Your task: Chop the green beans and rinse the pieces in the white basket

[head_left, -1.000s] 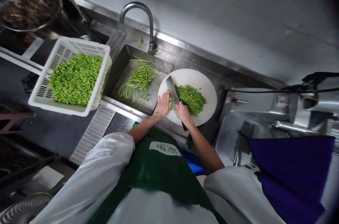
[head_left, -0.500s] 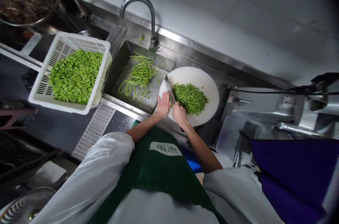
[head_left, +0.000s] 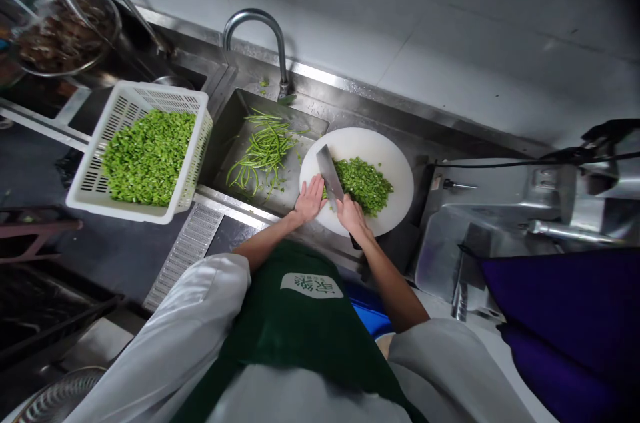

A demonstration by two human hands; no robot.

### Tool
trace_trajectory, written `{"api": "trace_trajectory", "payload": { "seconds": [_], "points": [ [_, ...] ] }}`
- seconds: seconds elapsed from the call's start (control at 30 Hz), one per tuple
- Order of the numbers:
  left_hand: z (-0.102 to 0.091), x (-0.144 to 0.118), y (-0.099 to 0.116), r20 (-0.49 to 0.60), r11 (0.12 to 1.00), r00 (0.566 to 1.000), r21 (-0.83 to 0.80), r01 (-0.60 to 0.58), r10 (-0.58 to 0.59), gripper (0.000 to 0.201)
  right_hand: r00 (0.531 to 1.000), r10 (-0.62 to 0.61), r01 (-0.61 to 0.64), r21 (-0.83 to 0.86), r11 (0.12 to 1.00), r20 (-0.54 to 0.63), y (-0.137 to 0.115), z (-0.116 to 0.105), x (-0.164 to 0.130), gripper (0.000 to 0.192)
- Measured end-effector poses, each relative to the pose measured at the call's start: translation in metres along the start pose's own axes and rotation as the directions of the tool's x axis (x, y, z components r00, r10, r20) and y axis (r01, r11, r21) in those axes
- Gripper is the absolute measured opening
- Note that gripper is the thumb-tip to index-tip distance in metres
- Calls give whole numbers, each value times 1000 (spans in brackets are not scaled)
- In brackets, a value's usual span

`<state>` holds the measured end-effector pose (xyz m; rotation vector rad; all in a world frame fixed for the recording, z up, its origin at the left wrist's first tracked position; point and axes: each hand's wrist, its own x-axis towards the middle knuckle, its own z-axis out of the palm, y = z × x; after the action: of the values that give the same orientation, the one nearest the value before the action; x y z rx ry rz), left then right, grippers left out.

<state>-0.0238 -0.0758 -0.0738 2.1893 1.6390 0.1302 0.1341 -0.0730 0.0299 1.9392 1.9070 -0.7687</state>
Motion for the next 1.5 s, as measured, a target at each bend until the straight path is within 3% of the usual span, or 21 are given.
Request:
{"api": "trace_trajectory", "payload": {
  "seconds": [0.13,0.3,0.53,0.67,0.83,1.1,1.33,1.5],
  "points": [
    [-4,5,-3,-32,999,999,-36,-9,7,76,999,33,-33,-4,999,-4,8,-1,-12,34],
    [-2,-4,-13,-101,990,991,-118,78,-90,76,998,29,-29,-3,1000,-59,-9,-2,-24,35],
    [19,1,-1,-55,997,998,-71,25,-29,72,1000,13,-13,-5,1000,-2,-30,5,-5,34],
    [19,-2,-4,-84,994,996,-108,25,-34,73,1000,5,-5,-16,1000,2,-30,-2,2,35],
    [17,-16,-7,-144,981,985,-179,70,-97,74,1000,-23,22,-81,996,-10,-24,-15,-9,37],
    [38,-17,0,-126,982,989,-180,49,-73,73,999,-34,37,-88,995,40,-40,-1,-2,38],
    [27,-35,-16,-202,954,972,-296,54,-118,72,998,-62,63,-100,993,14,-31,-16,-6,39],
    [28,-50,-17,-110,971,993,-239,23,-50,70,997,-73,77,-119,990,36,-43,-4,-10,42]
  ]
}}
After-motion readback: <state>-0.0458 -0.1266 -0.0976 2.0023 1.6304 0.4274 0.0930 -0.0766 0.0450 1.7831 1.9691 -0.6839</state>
